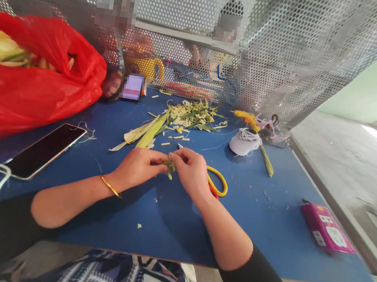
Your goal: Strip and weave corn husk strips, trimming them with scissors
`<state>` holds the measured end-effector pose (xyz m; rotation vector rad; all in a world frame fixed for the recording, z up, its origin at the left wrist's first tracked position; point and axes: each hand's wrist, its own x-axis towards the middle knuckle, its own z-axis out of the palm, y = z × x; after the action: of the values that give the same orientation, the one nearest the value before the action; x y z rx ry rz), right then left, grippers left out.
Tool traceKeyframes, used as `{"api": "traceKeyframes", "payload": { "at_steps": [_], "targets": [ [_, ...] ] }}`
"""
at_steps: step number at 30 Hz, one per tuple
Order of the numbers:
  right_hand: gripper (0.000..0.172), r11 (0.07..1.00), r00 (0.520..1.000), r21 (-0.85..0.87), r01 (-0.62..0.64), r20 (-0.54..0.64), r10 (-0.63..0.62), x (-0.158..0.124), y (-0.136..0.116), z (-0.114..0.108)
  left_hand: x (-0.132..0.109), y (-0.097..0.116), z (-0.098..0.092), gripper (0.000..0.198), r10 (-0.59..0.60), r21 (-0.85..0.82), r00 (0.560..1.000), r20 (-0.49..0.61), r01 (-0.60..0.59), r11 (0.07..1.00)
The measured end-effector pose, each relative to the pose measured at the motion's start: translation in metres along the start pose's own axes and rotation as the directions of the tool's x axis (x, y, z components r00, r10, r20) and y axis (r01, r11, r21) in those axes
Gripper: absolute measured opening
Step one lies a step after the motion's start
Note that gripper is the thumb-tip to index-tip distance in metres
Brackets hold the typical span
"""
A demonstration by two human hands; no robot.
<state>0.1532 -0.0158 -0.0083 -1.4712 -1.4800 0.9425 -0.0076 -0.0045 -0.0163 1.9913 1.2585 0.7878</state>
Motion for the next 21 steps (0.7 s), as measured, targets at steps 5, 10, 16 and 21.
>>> {"api": "traceKeyframes", "payload": {
  "at_steps": [5,10,16,21],
  "targets": [
    [0.018,0.990,0.998,-0.134,0.045,-0.034,-0.050,0.001,-0.004,-0.002,0.001,0.001,-0.001,0.013,-0.060,-0.048,0.992,0.110,0.065,0.997],
    [0.012,0.921,0.988,-0.380,0.083,-0.089,-0.126,-0.005,-0.012,-0.004,0.006,-0.003,0.000,0.016,-0.057,-0.192,0.966,0.254,0.108,0.975],
    [0.009,0.773,0.973,-0.624,0.110,-0.090,-0.211,-0.006,-0.010,-0.006,0.004,0.004,-0.005,0.023,0.015,-0.286,0.911,0.412,0.114,0.951],
    [0.014,0.929,0.984,-0.360,0.088,-0.112,-0.137,0.003,0.000,-0.007,0.005,0.006,-0.010,0.018,-0.002,-0.348,0.869,0.494,0.200,0.916]
  ]
}}
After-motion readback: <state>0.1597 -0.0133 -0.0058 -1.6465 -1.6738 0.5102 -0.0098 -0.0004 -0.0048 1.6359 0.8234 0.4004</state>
